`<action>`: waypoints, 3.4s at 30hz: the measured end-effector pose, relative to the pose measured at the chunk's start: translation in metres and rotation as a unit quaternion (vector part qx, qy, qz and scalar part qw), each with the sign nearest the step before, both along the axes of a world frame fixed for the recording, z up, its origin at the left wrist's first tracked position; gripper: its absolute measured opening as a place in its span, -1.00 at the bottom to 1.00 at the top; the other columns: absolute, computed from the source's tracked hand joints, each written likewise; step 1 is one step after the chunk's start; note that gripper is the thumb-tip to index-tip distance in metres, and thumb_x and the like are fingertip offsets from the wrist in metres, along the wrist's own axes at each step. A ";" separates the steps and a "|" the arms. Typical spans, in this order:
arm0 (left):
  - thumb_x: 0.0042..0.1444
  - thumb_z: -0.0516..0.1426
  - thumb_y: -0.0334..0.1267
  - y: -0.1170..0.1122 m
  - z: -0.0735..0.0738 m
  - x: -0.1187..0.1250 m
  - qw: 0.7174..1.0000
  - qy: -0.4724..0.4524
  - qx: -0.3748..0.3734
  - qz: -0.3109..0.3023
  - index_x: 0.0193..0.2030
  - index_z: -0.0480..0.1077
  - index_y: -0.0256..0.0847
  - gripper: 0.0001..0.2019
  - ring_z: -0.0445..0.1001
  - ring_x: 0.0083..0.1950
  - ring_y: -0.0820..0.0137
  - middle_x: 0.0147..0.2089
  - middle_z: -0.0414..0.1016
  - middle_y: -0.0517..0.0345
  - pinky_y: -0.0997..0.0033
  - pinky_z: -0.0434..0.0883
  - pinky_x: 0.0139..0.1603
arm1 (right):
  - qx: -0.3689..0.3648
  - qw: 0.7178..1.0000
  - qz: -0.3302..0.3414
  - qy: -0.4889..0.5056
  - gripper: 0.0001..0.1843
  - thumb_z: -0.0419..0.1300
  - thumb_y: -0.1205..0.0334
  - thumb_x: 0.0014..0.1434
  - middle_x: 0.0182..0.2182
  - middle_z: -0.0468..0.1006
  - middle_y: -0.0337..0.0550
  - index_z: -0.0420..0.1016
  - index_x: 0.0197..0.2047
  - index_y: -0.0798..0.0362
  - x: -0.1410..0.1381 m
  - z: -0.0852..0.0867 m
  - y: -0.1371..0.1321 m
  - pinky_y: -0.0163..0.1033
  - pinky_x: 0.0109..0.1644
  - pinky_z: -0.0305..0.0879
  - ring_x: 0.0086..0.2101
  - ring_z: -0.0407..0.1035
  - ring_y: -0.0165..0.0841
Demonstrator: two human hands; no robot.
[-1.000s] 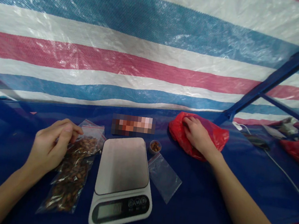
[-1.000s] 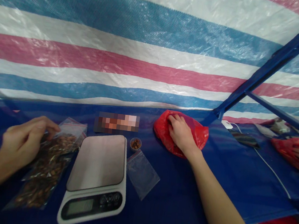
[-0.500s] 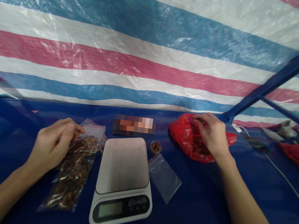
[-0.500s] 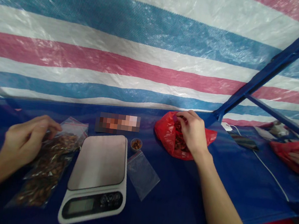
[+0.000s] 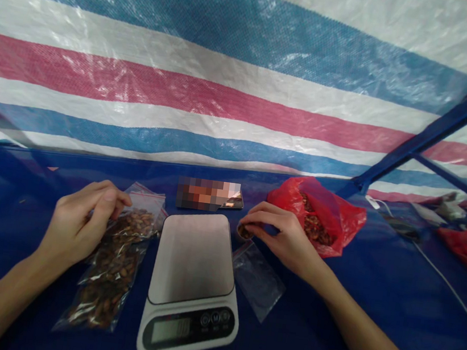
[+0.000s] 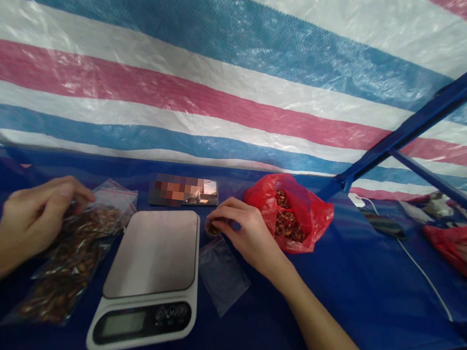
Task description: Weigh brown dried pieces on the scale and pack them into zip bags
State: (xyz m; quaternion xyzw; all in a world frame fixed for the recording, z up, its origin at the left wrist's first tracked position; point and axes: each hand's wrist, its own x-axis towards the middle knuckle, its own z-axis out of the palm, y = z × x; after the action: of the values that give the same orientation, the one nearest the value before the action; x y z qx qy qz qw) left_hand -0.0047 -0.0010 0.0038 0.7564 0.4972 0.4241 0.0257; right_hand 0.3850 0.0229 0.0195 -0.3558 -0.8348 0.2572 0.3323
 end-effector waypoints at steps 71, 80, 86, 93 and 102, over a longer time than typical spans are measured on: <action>0.46 -0.04 -0.19 -0.005 0.002 0.003 0.999 -0.023 -0.013 0.025 -0.42 0.46 -0.19 -0.58 0.46 -0.38 0.39 -0.43 0.48 0.17 0.32 0.34 -0.26 | 0.179 0.952 0.033 -0.244 -0.72 0.07 0.59 0.13 0.34 0.51 -0.16 0.45 -0.30 0.03 0.005 -0.026 -0.166 -0.05 0.12 0.40 0.02 0.51 -0.20; 0.47 -0.06 -0.16 -0.003 0.002 0.002 0.999 -0.032 -0.009 0.022 -0.43 0.43 -0.17 -0.56 0.44 -0.39 0.37 -0.46 0.46 0.17 0.29 0.36 -0.23 | 0.130 0.977 0.036 -0.166 -0.74 0.07 0.53 0.30 0.11 0.65 -0.08 0.42 -0.35 0.02 -0.003 -0.013 -0.143 -0.08 0.03 0.42 -0.08 0.49 -0.24; 0.45 -0.05 -0.16 -0.003 0.002 0.004 0.999 -0.033 -0.002 0.012 -0.54 0.31 -0.12 -0.53 0.48 -0.35 0.35 -0.41 0.53 0.12 0.28 0.36 -0.21 | 0.143 0.976 -0.116 -0.121 -0.60 0.18 0.46 0.31 0.17 0.53 0.08 0.48 0.18 0.01 -0.008 -0.008 -0.071 0.09 0.23 0.39 0.14 0.42 -0.07; 0.44 -0.05 -0.17 -0.004 0.004 0.003 0.999 -0.031 0.004 0.008 -0.48 0.38 -0.13 -0.57 0.46 -0.36 0.34 -0.46 0.46 0.15 0.27 0.35 -0.20 | 0.053 0.985 -0.110 -0.123 -0.35 0.33 0.36 0.24 -0.06 0.63 -0.09 0.29 0.35 -0.05 -0.017 -0.010 -0.026 0.11 0.17 0.39 0.01 0.45 -0.07; 0.44 -0.06 -0.17 -0.005 0.006 0.006 1.000 -0.021 0.004 0.004 -0.37 0.48 -0.15 -0.60 0.44 -0.36 0.31 -0.48 0.44 0.15 0.25 0.33 -0.21 | 0.080 0.992 -0.040 -0.092 -0.41 0.35 0.32 0.29 0.01 0.64 -0.11 0.31 0.33 -0.09 -0.054 0.038 -0.040 0.12 0.30 0.30 0.12 0.44 -0.10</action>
State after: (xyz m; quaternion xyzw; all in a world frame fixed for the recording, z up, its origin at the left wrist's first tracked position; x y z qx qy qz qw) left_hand 0.0017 -0.0063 0.0101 0.7454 0.4981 0.4418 0.0317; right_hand 0.3311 -0.0171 0.0571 -0.3828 -0.8650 0.1420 0.2916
